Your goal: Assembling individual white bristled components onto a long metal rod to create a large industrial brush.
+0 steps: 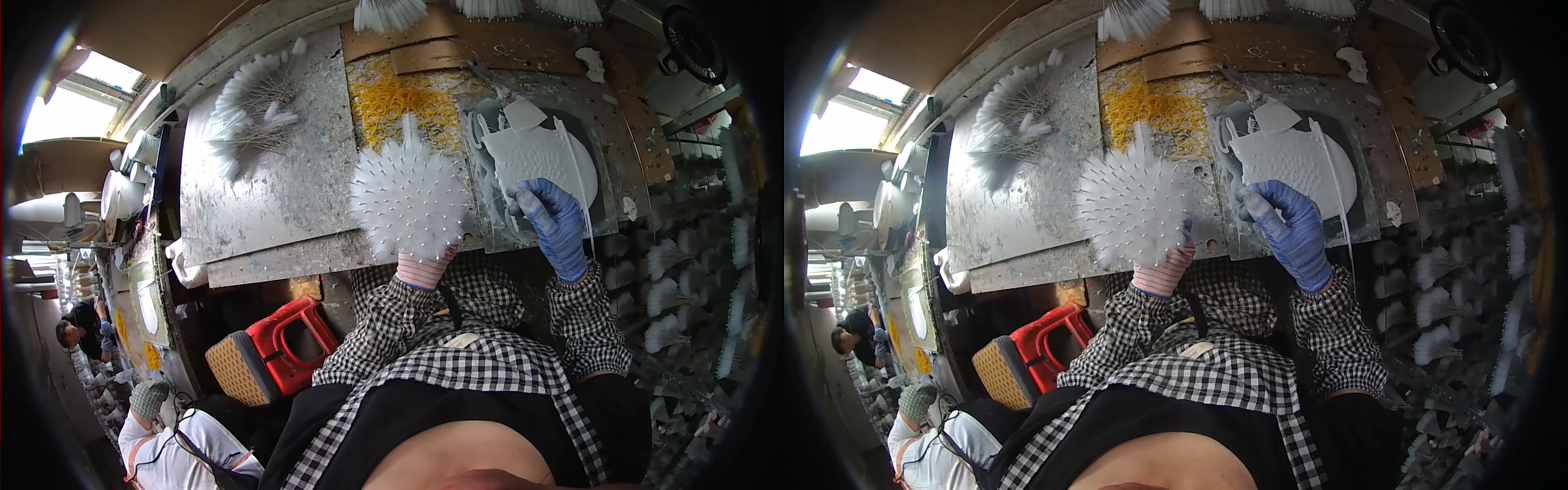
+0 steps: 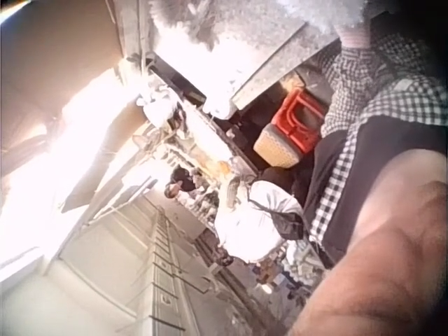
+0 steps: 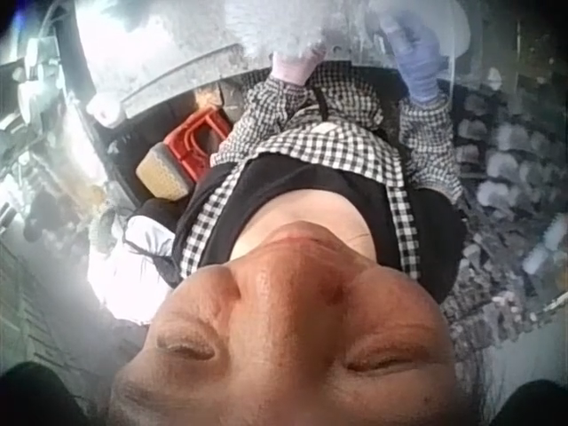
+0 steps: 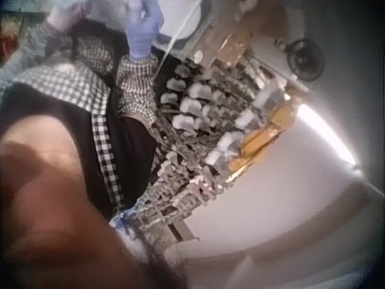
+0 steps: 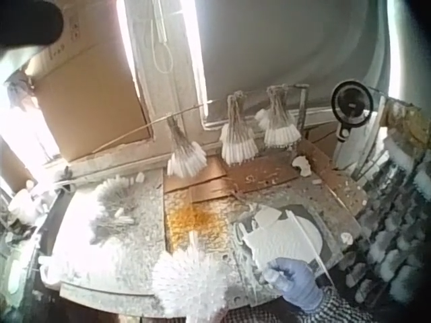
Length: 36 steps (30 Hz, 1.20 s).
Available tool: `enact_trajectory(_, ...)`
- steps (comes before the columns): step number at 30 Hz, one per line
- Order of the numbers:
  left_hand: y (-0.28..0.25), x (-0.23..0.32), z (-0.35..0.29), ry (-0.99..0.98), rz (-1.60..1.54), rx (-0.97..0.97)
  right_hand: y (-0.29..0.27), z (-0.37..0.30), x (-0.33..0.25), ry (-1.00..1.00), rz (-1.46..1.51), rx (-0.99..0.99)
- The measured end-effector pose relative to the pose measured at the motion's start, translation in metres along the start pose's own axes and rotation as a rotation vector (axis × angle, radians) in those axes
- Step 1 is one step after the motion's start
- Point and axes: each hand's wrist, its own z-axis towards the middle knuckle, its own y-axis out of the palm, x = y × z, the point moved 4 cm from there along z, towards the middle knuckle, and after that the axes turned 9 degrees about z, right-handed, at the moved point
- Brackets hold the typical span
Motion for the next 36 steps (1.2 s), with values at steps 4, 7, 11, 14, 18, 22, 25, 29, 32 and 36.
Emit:
enact_trajectory(4, 0.000, 0.001, 0.001, 0.055, 0.033, 0.005, 0.023, 0.031, 0.049, 0.147, -0.016, -0.125)
enact_trajectory(7, 0.002, 0.001, -0.005, 0.017, 0.027, -0.042, 0.056, 0.050, 0.065, 0.161, 0.051, -0.336)
enact_trajectory(11, -0.006, 0.009, -0.005, 0.126, 0.118, 0.004, 0.080, 0.060, 0.095, 0.419, 0.647, -0.416)
enact_trajectory(14, -0.004, 0.008, -0.013, 0.125, 0.114, -0.007, 0.068, 0.066, 0.110, 0.024, 0.173, -0.598)
enact_trajectory(18, 0.007, 0.003, -0.024, -0.022, -0.025, -0.165, 0.062, 0.068, 0.106, 0.248, 0.522, -0.560)
enact_trajectory(22, 0.017, 0.004, -0.035, 0.133, -0.020, -0.168, 0.046, 0.070, 0.122, -0.300, -0.372, -0.539)
enact_trajectory(25, 0.004, 0.005, -0.010, 0.212, 0.106, -0.104, 0.049, 0.064, 0.097, -0.300, -0.295, -0.539)
enact_trajectory(29, -0.052, 0.027, 0.072, 0.242, 0.115, -0.399, 0.036, 0.070, 0.085, 0.249, 0.286, -0.634)
enact_trajectory(32, -0.040, -0.015, 0.060, -0.540, -1.213, -0.777, 0.050, 0.089, 0.049, 0.159, 0.182, -0.812)
enact_trajectory(36, -0.024, -0.015, 0.064, -0.920, -1.935, -0.858, 0.060, 0.095, 0.005, -0.100, -0.122, -1.061)
